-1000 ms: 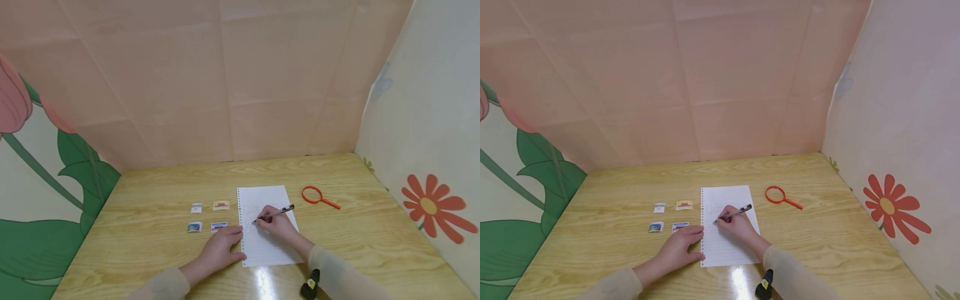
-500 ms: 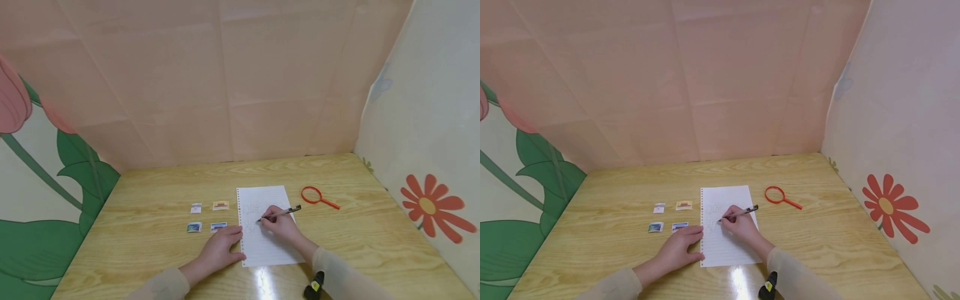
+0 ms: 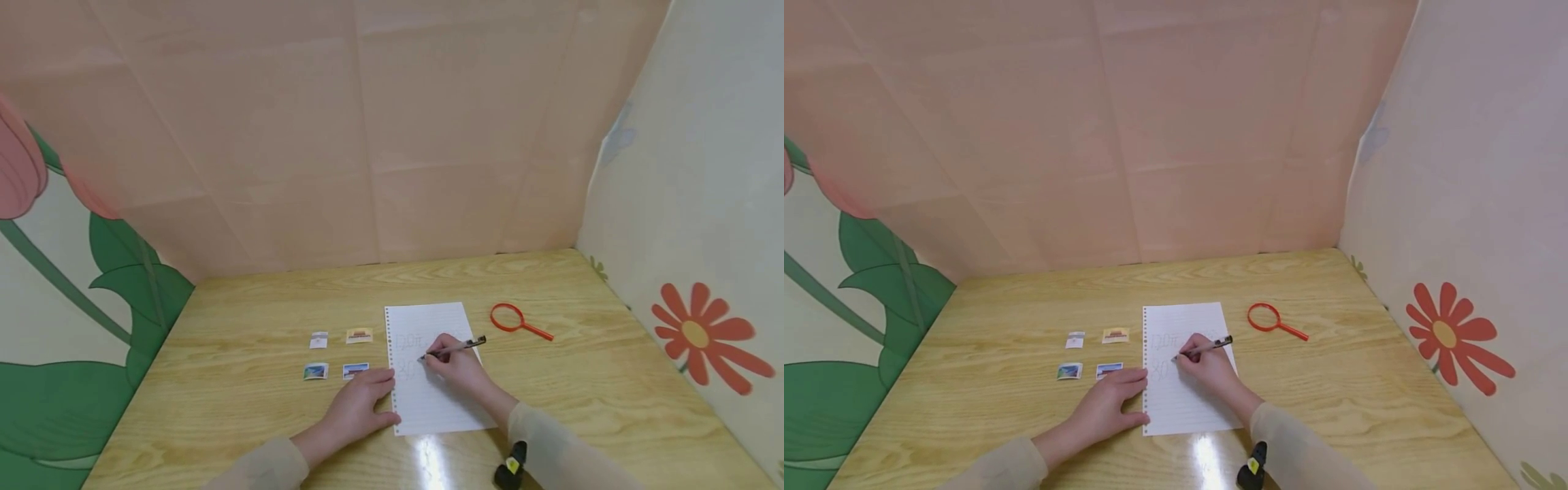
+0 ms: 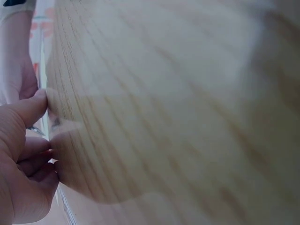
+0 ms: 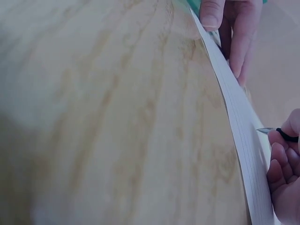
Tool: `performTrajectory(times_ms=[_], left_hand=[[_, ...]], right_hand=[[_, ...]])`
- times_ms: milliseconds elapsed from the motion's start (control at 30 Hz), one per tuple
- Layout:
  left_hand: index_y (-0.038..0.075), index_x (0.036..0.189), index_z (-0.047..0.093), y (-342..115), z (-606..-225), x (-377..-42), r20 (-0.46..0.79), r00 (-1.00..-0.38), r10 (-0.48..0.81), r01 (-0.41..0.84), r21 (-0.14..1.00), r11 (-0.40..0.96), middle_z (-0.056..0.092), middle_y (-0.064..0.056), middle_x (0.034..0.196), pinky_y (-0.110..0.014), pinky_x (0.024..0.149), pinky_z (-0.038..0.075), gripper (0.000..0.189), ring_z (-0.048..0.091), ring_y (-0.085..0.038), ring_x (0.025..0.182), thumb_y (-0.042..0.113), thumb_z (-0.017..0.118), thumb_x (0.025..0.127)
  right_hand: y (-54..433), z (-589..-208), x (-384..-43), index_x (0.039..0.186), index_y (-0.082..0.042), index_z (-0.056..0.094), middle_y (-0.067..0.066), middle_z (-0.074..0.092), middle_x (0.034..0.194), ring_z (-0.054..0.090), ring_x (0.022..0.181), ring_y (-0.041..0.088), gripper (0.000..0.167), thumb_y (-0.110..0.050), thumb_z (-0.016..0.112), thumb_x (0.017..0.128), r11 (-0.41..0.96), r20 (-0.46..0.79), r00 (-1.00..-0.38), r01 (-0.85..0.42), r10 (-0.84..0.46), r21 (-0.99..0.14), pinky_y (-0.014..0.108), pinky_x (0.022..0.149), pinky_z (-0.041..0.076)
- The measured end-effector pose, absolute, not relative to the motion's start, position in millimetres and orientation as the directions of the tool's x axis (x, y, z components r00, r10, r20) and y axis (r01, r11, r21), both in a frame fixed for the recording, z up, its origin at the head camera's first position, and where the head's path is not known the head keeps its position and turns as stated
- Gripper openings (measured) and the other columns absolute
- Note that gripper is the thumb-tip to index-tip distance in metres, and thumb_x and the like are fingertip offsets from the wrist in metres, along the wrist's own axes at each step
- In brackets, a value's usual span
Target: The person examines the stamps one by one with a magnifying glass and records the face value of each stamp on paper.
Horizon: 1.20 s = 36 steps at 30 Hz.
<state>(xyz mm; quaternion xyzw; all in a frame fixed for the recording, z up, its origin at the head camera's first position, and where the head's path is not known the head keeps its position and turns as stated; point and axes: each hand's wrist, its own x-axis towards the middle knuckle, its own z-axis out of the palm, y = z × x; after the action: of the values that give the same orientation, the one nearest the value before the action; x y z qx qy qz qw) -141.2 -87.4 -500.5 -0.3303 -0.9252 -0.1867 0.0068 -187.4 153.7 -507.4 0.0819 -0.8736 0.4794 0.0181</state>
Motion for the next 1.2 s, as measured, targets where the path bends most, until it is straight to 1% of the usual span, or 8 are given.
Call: performTrajectory(times_ms=[167, 367, 500, 733, 933, 1067, 1200], left_hand=[[0.001, 0.131, 0.063, -87, -500, -140, 0.147, -0.78, 0.609, 0.618, 0.34, 0.709, 0.057, -0.008, 0.14, -0.038, 0.109, 0.04, 0.064, 0.052, -0.025, 0.129, 0.042, 0.079, 0.083], [0.002, 0.13, 0.063, -87, -500, -140, 0.139, -0.779, 0.611, 0.618, 0.335, 0.711, 0.057, -0.008, 0.14, -0.038, 0.109, 0.041, 0.064, 0.052, -0.025, 0.128, 0.043, 0.078, 0.083], [0.001, 0.13, 0.064, -87, -501, -141, 0.143, -0.774, 0.617, 0.625, 0.328, 0.708, 0.057, -0.009, 0.139, -0.038, 0.109, 0.041, 0.064, 0.052, -0.025, 0.128, 0.042, 0.079, 0.083], [0.001, 0.13, 0.063, -87, -500, -141, 0.147, -0.776, 0.613, 0.623, 0.331, 0.709, 0.057, -0.009, 0.14, -0.038, 0.109, 0.04, 0.064, 0.052, -0.025, 0.128, 0.041, 0.079, 0.083], [0.001, 0.129, 0.064, -88, -500, -140, 0.141, -0.781, 0.609, 0.617, 0.332, 0.714, 0.057, -0.009, 0.14, -0.038, 0.109, 0.04, 0.064, 0.052, -0.025, 0.128, 0.042, 0.079, 0.082], [0.001, 0.13, 0.064, -88, -499, -140, 0.132, -0.782, 0.609, 0.613, 0.335, 0.715, 0.057, -0.008, 0.14, -0.038, 0.109, 0.04, 0.064, 0.051, -0.025, 0.129, 0.042, 0.079, 0.083], [0.001, 0.13, 0.063, -87, -499, -140, 0.134, -0.779, 0.613, 0.618, 0.334, 0.712, 0.057, -0.009, 0.14, -0.038, 0.109, 0.04, 0.064, 0.052, -0.025, 0.128, 0.041, 0.079, 0.083]], right_hand=[[154, -508, -187, 0.082, -0.014, 0.061, -0.006, 0.058, 0.073, 0.051, 0.067, 0.012, 0.016, -0.003, 0.073, 0.082, 0.54, 0.105, -0.983, -0.172, -0.152, -0.824, 0.021, 0.057, 0.042], [156, -509, -188, 0.083, -0.012, 0.062, -0.004, 0.058, 0.072, 0.051, 0.064, 0.013, 0.016, -0.002, 0.073, 0.082, 0.513, 0.13, -0.988, -0.156, -0.086, -0.844, 0.02, 0.052, 0.043], [157, -509, -190, 0.083, -0.012, 0.061, -0.004, 0.058, 0.073, 0.051, 0.065, 0.013, 0.016, -0.001, 0.073, 0.083, 0.527, 0.14, -0.986, -0.165, -0.087, -0.834, 0.02, 0.053, 0.043], [162, -507, -187, 0.082, -0.011, 0.06, -0.004, 0.057, 0.073, 0.049, 0.067, 0.013, 0.016, -0.001, 0.073, 0.082, 0.546, 0.113, -0.988, -0.153, -0.107, -0.824, 0.021, 0.055, 0.041], [169, -505, -182, 0.083, -0.01, 0.062, -0.003, 0.057, 0.073, 0.05, 0.065, 0.014, 0.014, -0.002, 0.072, 0.083, 0.513, 0.073, -0.99, -0.123, -0.117, -0.85, 0.02, 0.054, 0.041], [166, -504, -181, 0.084, -0.007, 0.063, -0.002, 0.058, 0.073, 0.051, 0.066, 0.013, 0.01, -0.003, 0.072, 0.084, 0.489, 0.094, -0.981, -0.168, -0.171, -0.856, 0.02, 0.055, 0.042], [159, -505, -180, 0.084, -0.007, 0.063, -0.004, 0.056, 0.071, 0.05, 0.065, 0.01, 0.01, -0.004, 0.073, 0.083, 0.495, 0.136, -0.967, -0.228, -0.215, -0.838, 0.02, 0.056, 0.041]])
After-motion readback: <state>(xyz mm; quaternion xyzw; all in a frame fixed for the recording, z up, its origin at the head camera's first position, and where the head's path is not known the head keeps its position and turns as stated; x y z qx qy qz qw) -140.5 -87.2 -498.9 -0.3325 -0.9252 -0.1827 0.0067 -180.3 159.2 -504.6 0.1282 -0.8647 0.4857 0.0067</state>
